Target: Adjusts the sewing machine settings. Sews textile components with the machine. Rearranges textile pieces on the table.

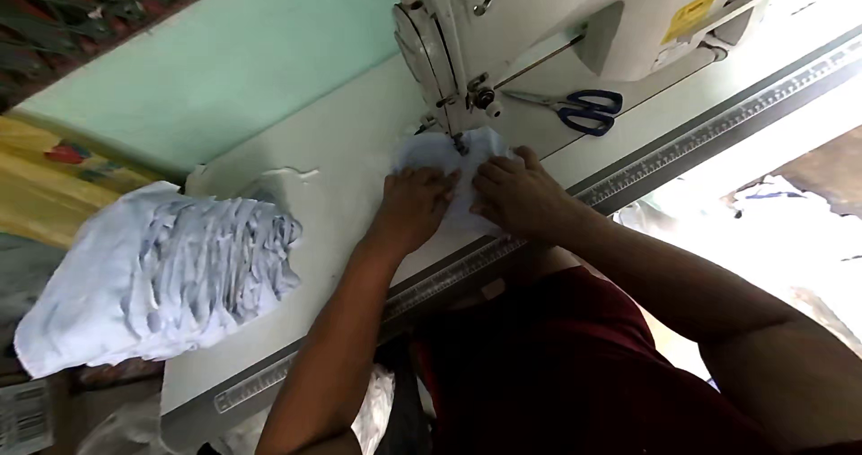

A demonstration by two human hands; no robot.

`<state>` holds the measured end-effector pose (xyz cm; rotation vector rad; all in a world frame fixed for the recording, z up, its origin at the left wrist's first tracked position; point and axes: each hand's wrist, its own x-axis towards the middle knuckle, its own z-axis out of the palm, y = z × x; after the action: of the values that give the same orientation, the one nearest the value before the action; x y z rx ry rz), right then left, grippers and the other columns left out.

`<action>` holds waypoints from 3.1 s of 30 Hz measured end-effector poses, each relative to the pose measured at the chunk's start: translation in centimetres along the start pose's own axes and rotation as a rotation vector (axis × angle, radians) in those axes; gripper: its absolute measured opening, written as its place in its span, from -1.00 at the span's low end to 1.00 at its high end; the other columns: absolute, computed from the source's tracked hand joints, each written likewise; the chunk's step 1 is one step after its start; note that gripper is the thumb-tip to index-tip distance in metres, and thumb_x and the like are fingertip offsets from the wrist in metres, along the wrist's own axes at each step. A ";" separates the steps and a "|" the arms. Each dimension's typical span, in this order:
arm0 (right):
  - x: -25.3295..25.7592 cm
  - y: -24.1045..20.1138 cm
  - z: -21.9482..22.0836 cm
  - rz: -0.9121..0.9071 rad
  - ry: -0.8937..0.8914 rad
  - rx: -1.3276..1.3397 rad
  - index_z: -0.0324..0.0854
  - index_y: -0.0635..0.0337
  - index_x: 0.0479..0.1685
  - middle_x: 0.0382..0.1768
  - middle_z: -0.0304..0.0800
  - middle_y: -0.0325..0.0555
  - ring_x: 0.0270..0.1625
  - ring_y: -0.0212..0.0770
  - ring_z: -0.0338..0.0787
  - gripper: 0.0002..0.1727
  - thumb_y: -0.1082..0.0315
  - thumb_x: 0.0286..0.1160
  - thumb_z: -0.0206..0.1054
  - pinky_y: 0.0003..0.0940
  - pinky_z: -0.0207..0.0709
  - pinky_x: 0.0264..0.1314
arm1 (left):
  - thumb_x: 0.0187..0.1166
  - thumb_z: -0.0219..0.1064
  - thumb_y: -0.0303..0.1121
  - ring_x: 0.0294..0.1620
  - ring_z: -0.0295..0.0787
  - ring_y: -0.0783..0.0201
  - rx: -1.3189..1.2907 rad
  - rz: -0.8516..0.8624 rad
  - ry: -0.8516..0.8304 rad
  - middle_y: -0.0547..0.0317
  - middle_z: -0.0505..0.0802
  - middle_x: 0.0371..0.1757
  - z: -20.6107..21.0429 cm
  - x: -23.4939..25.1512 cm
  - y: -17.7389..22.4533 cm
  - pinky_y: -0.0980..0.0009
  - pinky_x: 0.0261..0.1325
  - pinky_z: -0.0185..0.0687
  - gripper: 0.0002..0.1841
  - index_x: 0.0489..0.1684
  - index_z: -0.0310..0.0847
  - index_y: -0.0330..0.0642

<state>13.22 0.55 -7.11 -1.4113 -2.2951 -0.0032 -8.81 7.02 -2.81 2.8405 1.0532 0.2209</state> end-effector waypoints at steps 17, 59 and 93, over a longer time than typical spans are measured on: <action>0.6 1.1 -0.2 -0.035 -0.073 -0.058 0.66 0.18 0.38 0.34 0.72 0.09 0.43 0.17 0.67 -0.54 0.07 0.75 0.15 0.42 0.21 0.59 | 0.84 0.04 -0.13 0.24 0.69 -0.11 0.139 -0.050 -0.015 -0.03 0.82 0.17 -0.1 2.3 -0.3 -0.22 0.31 0.33 -0.58 0.49 0.69 0.09; 2.0 2.3 0.1 0.108 -0.092 -0.035 0.56 0.20 0.55 0.52 0.63 0.12 0.67 0.24 0.48 -0.47 0.07 0.80 0.11 0.61 -0.15 0.72 | 0.88 -0.23 0.05 0.91 -0.15 -0.31 0.086 -0.199 -0.008 -0.14 0.16 0.89 3.6 1.9 0.3 -0.42 0.79 -0.33 -0.33 0.87 0.12 -0.14; 1.6 2.8 0.5 0.401 0.062 -0.076 0.59 0.27 0.48 0.49 0.59 0.32 0.62 0.40 0.43 -0.40 0.03 0.62 0.25 0.45 0.10 0.63 | 0.80 0.11 0.03 0.87 -0.08 -0.38 -0.158 -0.416 0.119 -0.33 0.17 0.85 -1.2 6.0 -7.4 -0.43 0.78 -0.27 -0.31 0.84 0.17 -0.13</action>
<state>14.77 3.36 -7.56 -1.8602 -1.9443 -0.0114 -9.24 16.65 -2.08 2.4268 1.5413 0.4153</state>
